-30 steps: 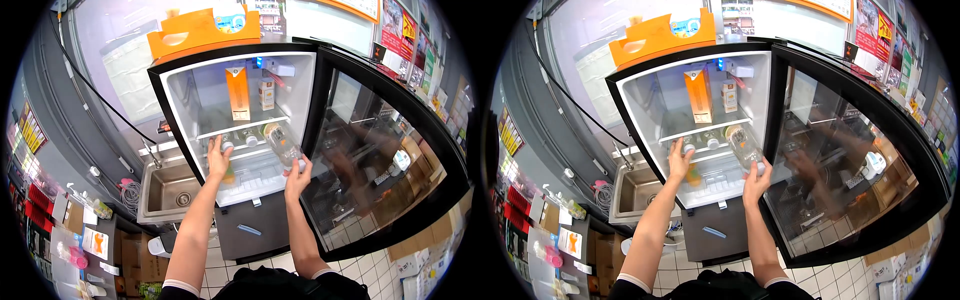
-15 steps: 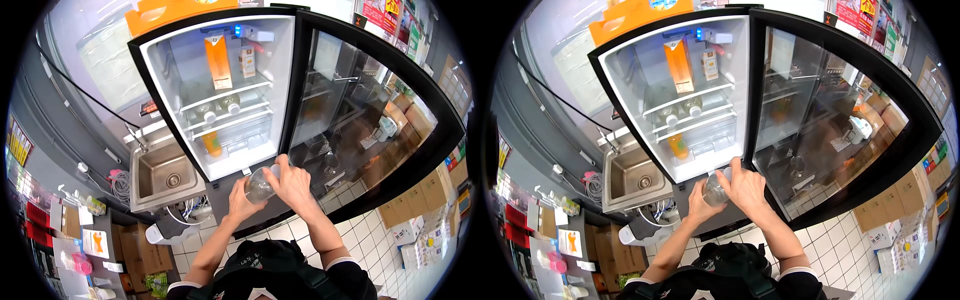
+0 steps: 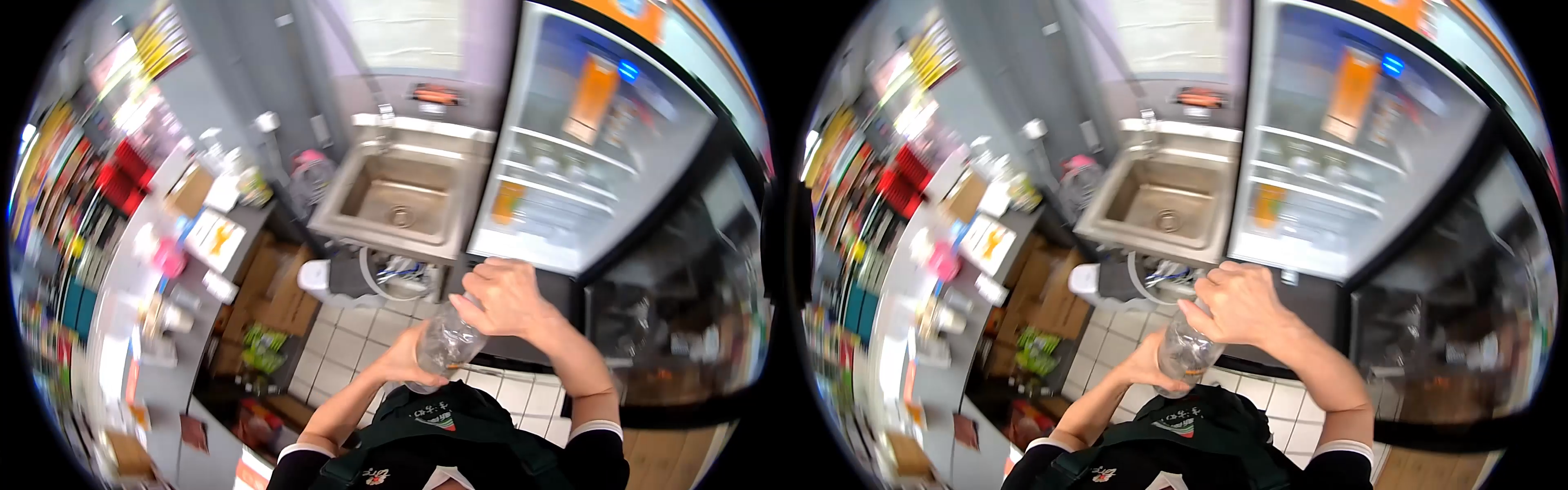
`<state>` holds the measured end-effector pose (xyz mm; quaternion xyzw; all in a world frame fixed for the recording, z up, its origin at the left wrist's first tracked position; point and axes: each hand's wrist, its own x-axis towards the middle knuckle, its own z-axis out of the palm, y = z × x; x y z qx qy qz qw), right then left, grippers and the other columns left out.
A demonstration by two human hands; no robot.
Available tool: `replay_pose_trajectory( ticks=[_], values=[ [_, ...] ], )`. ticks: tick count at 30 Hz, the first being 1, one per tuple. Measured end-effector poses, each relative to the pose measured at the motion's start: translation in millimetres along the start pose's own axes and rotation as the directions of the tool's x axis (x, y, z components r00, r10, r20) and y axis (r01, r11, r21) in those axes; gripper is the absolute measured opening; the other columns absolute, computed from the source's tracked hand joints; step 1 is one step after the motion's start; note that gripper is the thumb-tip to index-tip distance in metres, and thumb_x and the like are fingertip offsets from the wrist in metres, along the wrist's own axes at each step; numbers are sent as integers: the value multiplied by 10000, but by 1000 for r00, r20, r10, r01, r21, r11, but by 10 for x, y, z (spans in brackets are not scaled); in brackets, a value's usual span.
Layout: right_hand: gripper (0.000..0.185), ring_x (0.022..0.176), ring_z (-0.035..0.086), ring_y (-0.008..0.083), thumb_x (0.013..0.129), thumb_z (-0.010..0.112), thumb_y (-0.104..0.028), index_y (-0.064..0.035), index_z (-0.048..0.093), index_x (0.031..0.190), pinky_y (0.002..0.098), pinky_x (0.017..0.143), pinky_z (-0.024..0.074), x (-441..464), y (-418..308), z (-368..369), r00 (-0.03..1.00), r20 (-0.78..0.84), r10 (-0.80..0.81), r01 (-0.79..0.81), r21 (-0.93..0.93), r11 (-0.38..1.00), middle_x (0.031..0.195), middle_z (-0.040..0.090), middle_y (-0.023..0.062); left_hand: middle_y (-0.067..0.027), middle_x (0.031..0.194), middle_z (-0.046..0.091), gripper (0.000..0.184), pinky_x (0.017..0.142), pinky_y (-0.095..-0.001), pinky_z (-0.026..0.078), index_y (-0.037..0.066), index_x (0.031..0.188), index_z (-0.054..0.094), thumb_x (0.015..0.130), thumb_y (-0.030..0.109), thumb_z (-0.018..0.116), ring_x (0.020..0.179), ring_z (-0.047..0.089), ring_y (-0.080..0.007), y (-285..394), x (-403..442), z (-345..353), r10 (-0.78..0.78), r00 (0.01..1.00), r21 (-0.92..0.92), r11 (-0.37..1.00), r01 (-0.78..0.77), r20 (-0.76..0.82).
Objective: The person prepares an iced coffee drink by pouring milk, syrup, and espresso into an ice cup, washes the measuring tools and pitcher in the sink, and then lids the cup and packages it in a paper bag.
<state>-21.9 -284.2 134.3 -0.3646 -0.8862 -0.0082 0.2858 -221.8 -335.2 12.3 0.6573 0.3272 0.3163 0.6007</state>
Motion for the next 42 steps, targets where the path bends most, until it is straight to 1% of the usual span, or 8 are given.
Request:
replay_pose_trajectory(
  ticks=[5,10,16,20,26,29,33,42],
  values=[
    [317,459,416,201,701,665,-338,-75,513,612,316,402,313,942,-462,-95,787,-111,-607,611,277,742,538,386,20,-112,1146,585,1004,902,-325,439,-28,1287,414,438,235,882,1024,564,-184,343,-539,-587,36,947,-356,931,84,319],
    [377,507,444,200,800,637,-416,-39,618,792,305,443,331,1407,-930,185,655,-154,-740,694,509,509,618,487,40,-152,1264,496,1146,956,-348,397,-46,1338,332,401,292,899,1122,510,-227,398,-1086,-877,131,938,-629,770,108,321],
    [317,855,548,284,782,696,-187,-19,593,1030,348,776,451,1375,-974,584,836,-54,-547,387,765,516,994,575,116,-150,1277,486,1162,1000,-356,362,-37,1344,327,406,334,903,1146,494,-235,165,-1560,-1279,12,973,-541,832,118,231],
    [335,936,547,158,812,648,-8,-1,522,1122,283,848,439,1002,-415,1190,972,-26,232,-62,930,362,1073,547,81,-202,1202,538,1014,951,-411,414,-36,1292,407,428,180,890,1109,536,-298,-283,-1918,-1415,45,996,-602,799,12,80],
    [384,849,534,141,680,723,14,-43,480,972,259,734,463,-1174,503,2738,466,-236,853,-656,554,512,944,510,60,-201,1087,563,863,867,-430,443,-18,1191,486,438,180,857,1034,546,-321,-296,-2261,-1601,33,982,-547,826,-133,-187],
    [402,891,549,310,692,742,-89,-43,530,1029,386,832,435,-1749,289,2835,473,-373,798,-851,41,524,1000,562,128,-176,1098,557,871,903,-441,435,-8,1200,481,446,207,860,1054,540,-312,-233,-2396,-1661,-7,898,-483,845,-230,-440],
    [429,960,541,385,715,740,-108,-37,540,1088,436,850,427,-1849,439,2856,380,-408,830,-919,-65,388,1043,589,173,-180,1179,539,913,977,-441,413,-2,1265,424,488,189,863,1120,529,-303,-411,-2717,-1804,-73,806,-391,897,-204,-588],
    [444,950,565,326,734,735,-198,-102,523,1113,428,729,492,-1288,449,3001,475,-316,821,-825,-485,290,1048,540,124,-89,1214,513,967,981,-370,393,16,1293,395,469,165,878,1127,495,-205,-362,-3070,-1879,-83,453,-217,943,-251,-888]
  ],
)
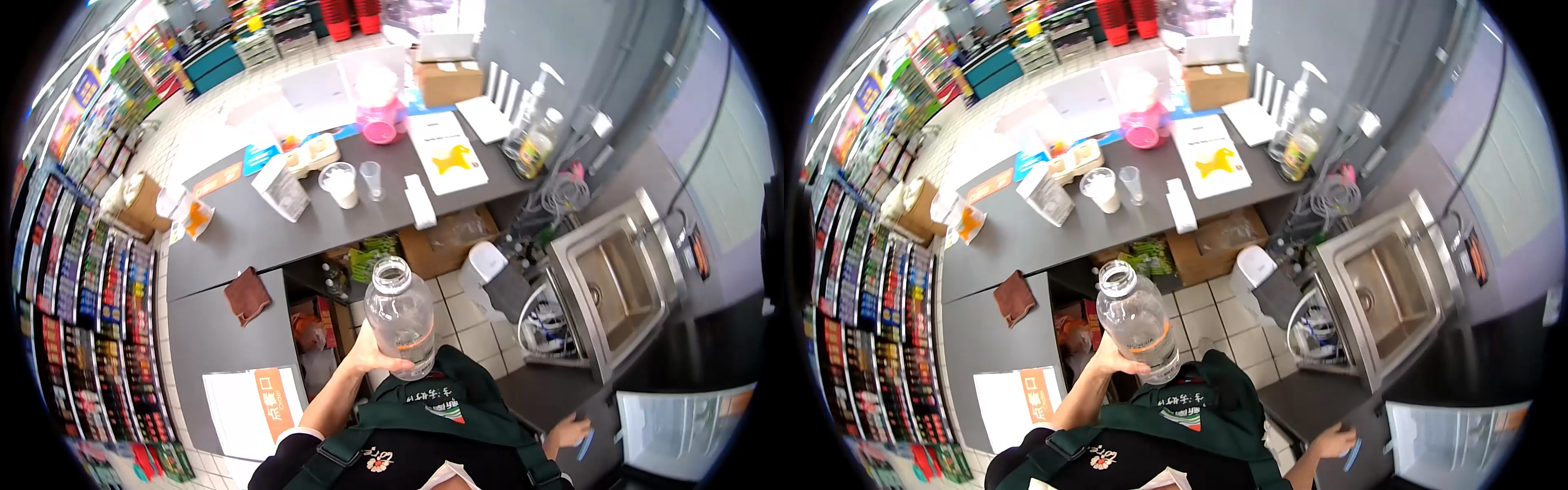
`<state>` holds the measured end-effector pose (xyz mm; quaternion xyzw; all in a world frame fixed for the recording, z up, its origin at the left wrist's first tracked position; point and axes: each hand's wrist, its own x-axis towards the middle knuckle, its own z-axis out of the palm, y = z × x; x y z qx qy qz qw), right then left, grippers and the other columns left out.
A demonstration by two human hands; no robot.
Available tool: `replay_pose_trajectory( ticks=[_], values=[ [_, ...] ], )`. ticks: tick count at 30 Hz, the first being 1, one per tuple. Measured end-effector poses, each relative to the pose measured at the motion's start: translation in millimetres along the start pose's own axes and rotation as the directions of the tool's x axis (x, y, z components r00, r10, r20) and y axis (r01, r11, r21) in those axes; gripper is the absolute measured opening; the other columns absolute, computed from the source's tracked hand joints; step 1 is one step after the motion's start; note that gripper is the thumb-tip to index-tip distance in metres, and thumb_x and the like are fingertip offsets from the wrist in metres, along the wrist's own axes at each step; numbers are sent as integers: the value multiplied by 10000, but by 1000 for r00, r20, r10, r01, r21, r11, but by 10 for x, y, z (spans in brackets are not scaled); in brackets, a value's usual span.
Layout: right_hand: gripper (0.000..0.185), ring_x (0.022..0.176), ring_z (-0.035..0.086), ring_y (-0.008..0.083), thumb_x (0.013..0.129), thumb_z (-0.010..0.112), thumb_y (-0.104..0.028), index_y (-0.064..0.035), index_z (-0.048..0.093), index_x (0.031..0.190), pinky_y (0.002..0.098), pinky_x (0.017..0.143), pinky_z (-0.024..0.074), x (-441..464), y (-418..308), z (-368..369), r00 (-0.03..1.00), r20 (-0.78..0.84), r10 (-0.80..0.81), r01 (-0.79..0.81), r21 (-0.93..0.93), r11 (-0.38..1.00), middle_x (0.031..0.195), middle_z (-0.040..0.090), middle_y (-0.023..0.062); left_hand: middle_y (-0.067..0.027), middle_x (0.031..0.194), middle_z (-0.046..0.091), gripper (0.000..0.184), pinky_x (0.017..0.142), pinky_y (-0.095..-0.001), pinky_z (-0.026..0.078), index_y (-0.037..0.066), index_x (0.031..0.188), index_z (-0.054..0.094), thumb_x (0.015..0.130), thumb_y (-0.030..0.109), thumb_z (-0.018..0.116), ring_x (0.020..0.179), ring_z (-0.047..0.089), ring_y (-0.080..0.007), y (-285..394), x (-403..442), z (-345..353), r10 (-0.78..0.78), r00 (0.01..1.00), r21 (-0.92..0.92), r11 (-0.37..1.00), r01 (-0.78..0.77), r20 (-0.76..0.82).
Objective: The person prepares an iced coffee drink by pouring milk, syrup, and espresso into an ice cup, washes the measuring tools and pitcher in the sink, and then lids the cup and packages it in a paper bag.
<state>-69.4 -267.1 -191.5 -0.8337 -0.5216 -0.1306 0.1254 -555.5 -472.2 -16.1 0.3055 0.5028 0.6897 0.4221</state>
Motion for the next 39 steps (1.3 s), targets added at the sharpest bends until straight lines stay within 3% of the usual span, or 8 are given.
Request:
replay_pose_trajectory(
  ticks=[8,19,22,26,27,29,34,39],
  values=[
    [300,931,558,351,776,652,-167,-62,561,1042,458,782,454,229,-417,-44,1000,3,-6,6,17,1000,992,572,152,-84,1169,545,910,971,-358,394,7,1246,450,464,191,877,1086,524,-199,191,-1,-224,125,940,-36,989,-143,-316],
    [193,884,554,353,701,647,-76,-14,630,883,447,808,437,787,-1214,540,943,-25,-332,330,206,921,885,606,170,-86,1166,557,914,969,-351,399,-11,1243,457,469,212,887,1080,530,-191,259,346,-341,29,947,86,996,-1,-321],
    [100,854,558,332,674,679,-29,-27,631,763,415,793,454,769,-1136,795,976,45,-213,189,311,932,834,611,137,-96,1149,568,879,945,-351,425,-12,1212,491,463,218,892,1045,551,-200,1,351,-457,112,971,294,955,-46,-212],
    [51,709,610,252,734,659,-45,-54,635,779,345,688,496,306,-1020,242,990,48,-135,69,665,743,762,632,113,-100,1176,557,855,961,-364,405,-17,1213,499,491,227,885,1082,536,-224,-21,290,-437,-136,967,164,971,173,-215],
    [32,667,616,233,752,647,-54,-53,631,779,321,646,496,139,-942,-34,987,132,-94,-16,658,752,735,635,114,-96,1071,563,780,854,-367,452,-24,1150,516,492,214,861,984,550,-220,11,397,-282,42,982,169,985,-10,-182],
    [58,607,598,117,785,613,16,-39,623,800,261,578,496,-282,-478,-89,970,238,-53,-135,704,697,677,632,54,-195,1262,500,939,984,-398,386,-82,1270,420,523,266,870,1157,497,-304,-172,440,-294,44,997,99,994,-37,-65],
    [98,665,637,138,770,584,27,-20,644,831,266,575,527,-1379,872,-626,782,603,156,-589,636,498,705,647,57,-194,1269,486,930,982,-400,386,-74,1290,388,546,246,844,1153,492,-299,-502,884,210,56,985,137,987,-79,166],
    [118,591,625,193,838,544,-100,-40,637,882,309,525,507,-2103,2282,-1317,218,779,587,-937,336,-98,746,660,110,-192,1276,471,921,979,-403,386,-66,1311,356,569,226,818,1149,487,-294,-617,940,894,68,941,166,978,-128,331]
  ],
)
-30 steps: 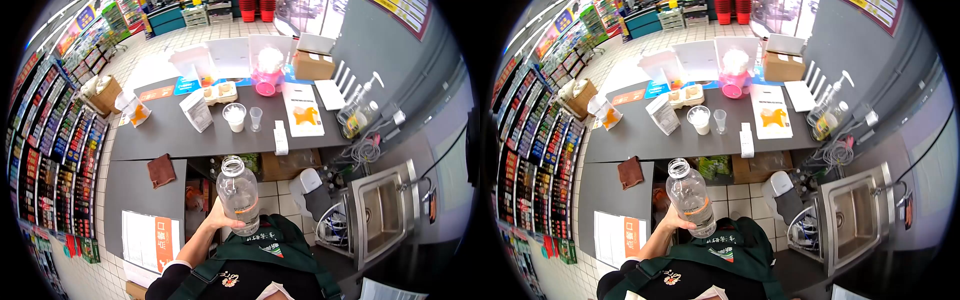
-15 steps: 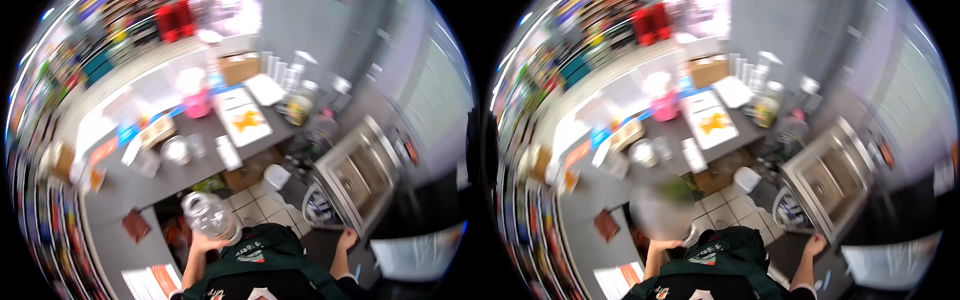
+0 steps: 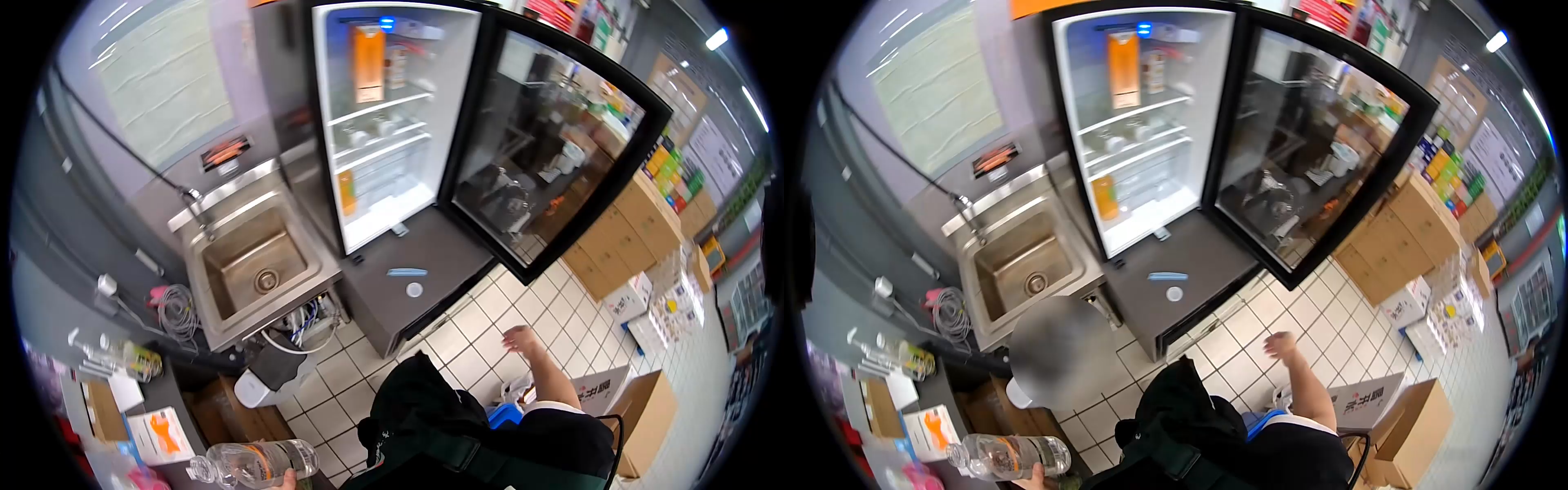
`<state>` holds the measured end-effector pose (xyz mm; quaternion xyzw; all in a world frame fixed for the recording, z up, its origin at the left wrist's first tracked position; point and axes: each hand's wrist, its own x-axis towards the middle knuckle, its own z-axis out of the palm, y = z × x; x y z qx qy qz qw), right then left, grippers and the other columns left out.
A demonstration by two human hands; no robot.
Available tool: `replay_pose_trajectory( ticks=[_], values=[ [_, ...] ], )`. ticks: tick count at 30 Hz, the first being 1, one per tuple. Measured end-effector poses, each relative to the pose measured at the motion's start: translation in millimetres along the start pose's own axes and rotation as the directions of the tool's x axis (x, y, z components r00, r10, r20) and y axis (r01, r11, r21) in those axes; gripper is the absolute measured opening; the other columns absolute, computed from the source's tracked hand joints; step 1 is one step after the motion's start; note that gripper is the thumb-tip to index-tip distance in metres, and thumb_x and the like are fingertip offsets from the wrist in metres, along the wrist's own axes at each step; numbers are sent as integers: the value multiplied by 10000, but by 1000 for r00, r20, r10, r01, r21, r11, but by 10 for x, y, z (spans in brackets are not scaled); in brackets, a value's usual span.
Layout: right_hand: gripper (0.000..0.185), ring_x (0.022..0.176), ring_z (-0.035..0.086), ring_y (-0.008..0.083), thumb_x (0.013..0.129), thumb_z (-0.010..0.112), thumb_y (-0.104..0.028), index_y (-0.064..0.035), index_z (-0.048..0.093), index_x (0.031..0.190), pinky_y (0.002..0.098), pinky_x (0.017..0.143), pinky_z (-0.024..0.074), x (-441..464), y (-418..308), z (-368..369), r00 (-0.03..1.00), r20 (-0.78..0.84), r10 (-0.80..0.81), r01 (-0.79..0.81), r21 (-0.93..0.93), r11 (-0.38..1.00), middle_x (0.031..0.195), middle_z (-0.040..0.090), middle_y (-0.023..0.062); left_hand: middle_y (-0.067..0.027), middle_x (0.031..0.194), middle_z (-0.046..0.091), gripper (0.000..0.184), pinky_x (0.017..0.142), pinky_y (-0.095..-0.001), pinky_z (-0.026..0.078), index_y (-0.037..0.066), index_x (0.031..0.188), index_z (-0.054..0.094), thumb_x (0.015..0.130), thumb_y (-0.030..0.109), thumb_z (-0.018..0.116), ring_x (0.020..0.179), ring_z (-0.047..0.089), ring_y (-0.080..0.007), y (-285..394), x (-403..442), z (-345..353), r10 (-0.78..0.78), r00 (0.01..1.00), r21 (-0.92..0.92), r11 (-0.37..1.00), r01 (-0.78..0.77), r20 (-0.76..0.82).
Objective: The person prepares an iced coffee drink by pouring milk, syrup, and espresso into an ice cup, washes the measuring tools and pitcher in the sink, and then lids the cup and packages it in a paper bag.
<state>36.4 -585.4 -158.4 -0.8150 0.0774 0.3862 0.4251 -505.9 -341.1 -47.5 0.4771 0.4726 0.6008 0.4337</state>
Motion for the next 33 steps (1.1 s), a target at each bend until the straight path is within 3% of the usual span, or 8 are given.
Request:
replay_pose_trajectory(
  ticks=[4,7,10,14,21,26,31,33],
  values=[
    [89,539,589,162,843,549,-97,-31,608,851,291,484,491,511,-157,-878,898,-431,-90,272,385,882,650,610,91,-191,1282,459,915,978,-405,386,-60,1327,330,588,209,798,1147,483,-290,-24,30,361,42,997,-2,999,-42,61],
    [105,583,596,139,867,555,-130,-32,591,851,261,519,500,746,-769,-1253,828,-501,-250,440,306,844,680,608,68,-190,1287,450,911,977,-407,386,-55,1339,311,602,197,782,1144,480,-288,-78,-22,729,70,995,-25,997,-68,77],
    [159,629,584,126,880,609,-198,-39,602,881,281,563,492,1178,-1339,-1373,613,-485,-624,719,15,694,692,577,32,-189,1291,441,907,975,-408,386,-50,1351,292,616,185,767,1142,477,-285,-171,-62,1152,92,992,-61,994,-86,88],
    [261,630,525,116,804,717,-242,-15,605,866,269,586,433,1058,-2274,-1167,599,-154,-786,788,-63,613,690,566,23,-190,1291,423,866,972,-401,387,-43,1362,268,658,175,721,1136,473,-280,176,-291,2039,89,989,-186,980,-67,116],
    [265,602,520,118,803,710,-255,-5,624,824,285,563,431,1529,-2661,-968,582,-28,-812,763,-324,558,690,571,27,-199,1263,439,871,963,-423,406,-45,1366,261,659,182,716,1128,485,-303,251,-497,2507,102,978,-172,983,-70,185],
    [248,600,509,109,846,651,-261,-16,617,827,261,562,421,1661,-2421,-1070,735,-182,-654,668,366,648,681,564,13,-222,1272,439,871,960,-437,405,-33,1361,276,656,202,731,1137,486,-315,181,-563,2375,117,982,-149,984,-95,146],
    [218,638,498,87,896,582,-251,-41,596,840,234,616,425,1706,-1515,-1584,510,-186,-840,836,335,434,724,553,11,-205,1260,453,881,958,-435,400,-28,1355,289,646,217,749,1135,483,-312,212,-510,2101,106,990,-121,988,-94,97],
    [202,678,506,87,902,555,-199,-29,601,804,234,620,406,736,-1639,-1355,554,-581,-597,819,248,518,713,558,7,-185,1252,461,895,969,-434,385,-25,1354,291,633,217,763,1129,483,-301,189,-452,1897,112,993,-76,991,-110,35]
  ],
)
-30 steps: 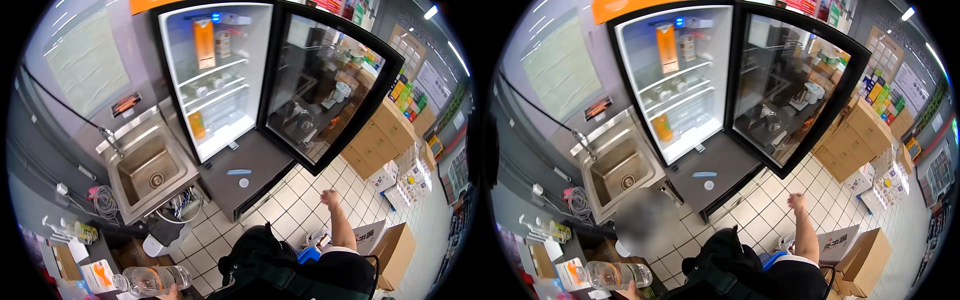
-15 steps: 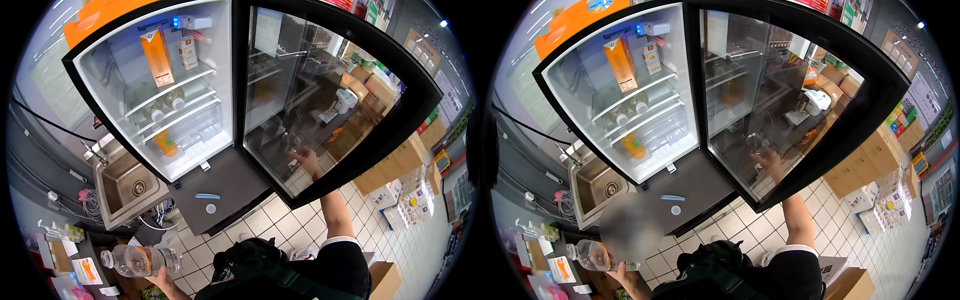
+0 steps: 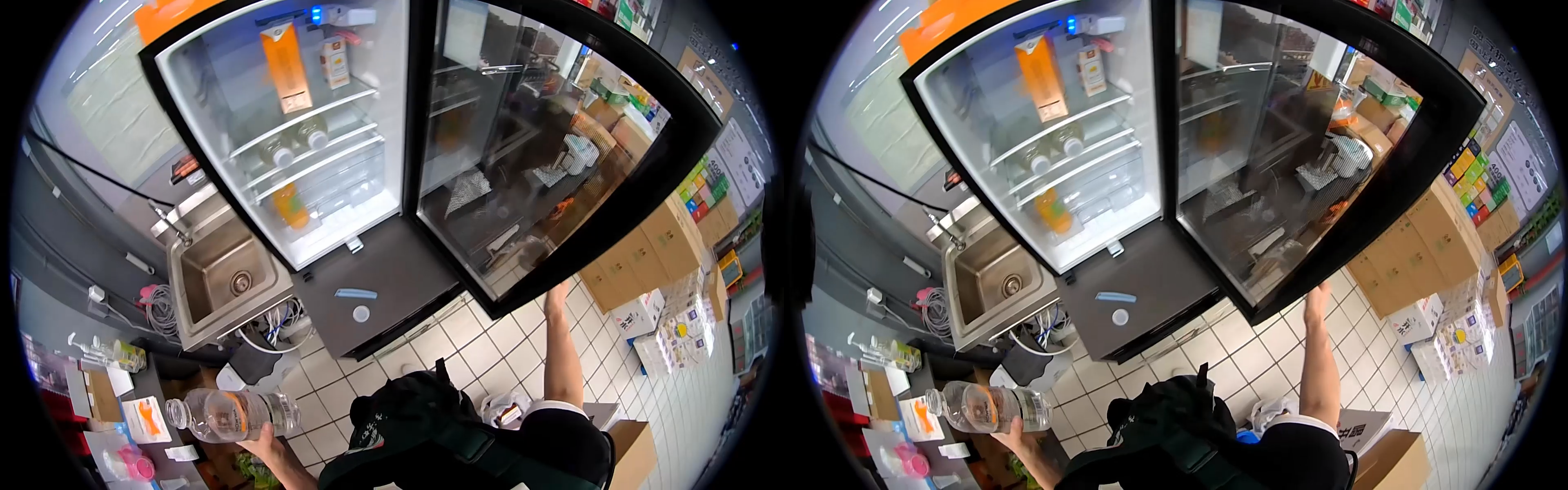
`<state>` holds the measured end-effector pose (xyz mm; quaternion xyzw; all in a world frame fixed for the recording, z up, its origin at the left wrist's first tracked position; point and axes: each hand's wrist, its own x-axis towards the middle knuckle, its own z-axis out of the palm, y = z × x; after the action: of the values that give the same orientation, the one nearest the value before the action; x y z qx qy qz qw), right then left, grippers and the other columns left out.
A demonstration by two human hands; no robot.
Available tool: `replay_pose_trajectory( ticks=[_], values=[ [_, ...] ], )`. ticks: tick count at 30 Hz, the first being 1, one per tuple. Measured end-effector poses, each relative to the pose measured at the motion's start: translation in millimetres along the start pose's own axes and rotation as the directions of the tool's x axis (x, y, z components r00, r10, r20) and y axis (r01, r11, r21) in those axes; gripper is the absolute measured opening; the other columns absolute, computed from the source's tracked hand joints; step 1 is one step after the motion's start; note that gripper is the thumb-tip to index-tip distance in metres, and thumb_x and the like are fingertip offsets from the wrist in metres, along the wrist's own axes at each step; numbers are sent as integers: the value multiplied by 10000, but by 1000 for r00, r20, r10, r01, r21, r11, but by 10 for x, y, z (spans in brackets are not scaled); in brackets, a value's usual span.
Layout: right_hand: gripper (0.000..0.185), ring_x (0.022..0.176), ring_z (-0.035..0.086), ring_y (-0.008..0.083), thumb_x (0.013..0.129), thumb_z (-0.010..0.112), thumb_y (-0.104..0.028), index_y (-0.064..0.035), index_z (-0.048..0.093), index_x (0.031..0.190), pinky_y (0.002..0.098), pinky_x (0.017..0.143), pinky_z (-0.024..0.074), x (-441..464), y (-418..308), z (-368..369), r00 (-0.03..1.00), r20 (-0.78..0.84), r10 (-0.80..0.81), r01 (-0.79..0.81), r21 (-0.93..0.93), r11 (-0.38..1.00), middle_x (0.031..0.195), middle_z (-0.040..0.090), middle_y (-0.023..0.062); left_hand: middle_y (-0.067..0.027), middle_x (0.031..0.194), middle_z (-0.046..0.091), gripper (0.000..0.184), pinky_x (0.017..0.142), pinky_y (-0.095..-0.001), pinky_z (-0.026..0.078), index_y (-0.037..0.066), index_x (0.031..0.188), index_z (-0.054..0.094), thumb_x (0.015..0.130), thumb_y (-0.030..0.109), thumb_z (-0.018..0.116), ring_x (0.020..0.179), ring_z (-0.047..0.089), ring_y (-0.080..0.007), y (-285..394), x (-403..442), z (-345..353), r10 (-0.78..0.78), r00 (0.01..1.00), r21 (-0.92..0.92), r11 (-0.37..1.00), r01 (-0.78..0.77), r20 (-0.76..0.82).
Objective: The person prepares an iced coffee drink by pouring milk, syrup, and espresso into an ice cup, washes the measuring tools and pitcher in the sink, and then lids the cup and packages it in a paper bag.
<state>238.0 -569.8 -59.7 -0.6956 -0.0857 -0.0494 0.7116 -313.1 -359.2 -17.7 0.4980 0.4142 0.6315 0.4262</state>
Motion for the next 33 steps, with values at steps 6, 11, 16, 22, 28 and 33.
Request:
replay_pose_trajectory(
  ticks=[6,11,16,22,28,33],
  values=[
    [231,553,394,66,905,548,-205,-68,526,720,227,493,319,-840,337,-991,999,-23,48,-52,-279,959,613,445,-28,-162,1215,487,840,971,-413,394,-40,1318,337,626,156,770,1093,510,-277,108,125,-769,-31,998,-84,996,35,48],
    [226,540,356,58,909,514,-162,-77,487,701,232,489,297,-1735,406,-835,956,219,194,-126,-288,949,602,423,-30,-129,1170,524,915,946,-394,432,-20,1280,396,509,175,848,1059,539,-249,351,113,-1454,-30,996,-28,999,28,-79],
    [204,566,414,72,895,511,-128,-67,500,701,228,531,339,-2605,266,381,728,626,278,-151,-250,956,633,463,-8,-101,1117,552,843,906,-366,453,-17,1203,474,497,222,866,1010,555,-216,651,-155,-2165,-16,976,113,993,42,-218],
    [193,602,437,83,904,526,-114,-48,513,724,221,564,357,-4081,-263,2470,103,992,72,-140,-58,989,658,475,4,-84,1118,557,828,926,-358,442,-10,1205,465,495,140,863,1026,553,-198,895,-638,-2751,75,896,103,994,-33,-438],
    [251,577,418,58,921,528,-137,-48,498,688,213,538,314,-6234,-1131,4031,-464,869,-174,-188,96,978,642,473,-17,-96,1112,564,818,909,-355,454,-15,1191,472,484,121,859,1003,564,-196,948,-1176,-3144,100,715,167,986,23,-692],
    [233,564,456,39,922,525,-183,-34,568,748,198,502,346,-7870,-1760,4689,-777,584,-235,-136,208,969,627,519,-17,-95,1123,547,860,908,-360,451,-12,1211,442,476,133,864,1022,554,-203,977,-1286,-3348,174,497,240,968,70,-850]
  ],
)
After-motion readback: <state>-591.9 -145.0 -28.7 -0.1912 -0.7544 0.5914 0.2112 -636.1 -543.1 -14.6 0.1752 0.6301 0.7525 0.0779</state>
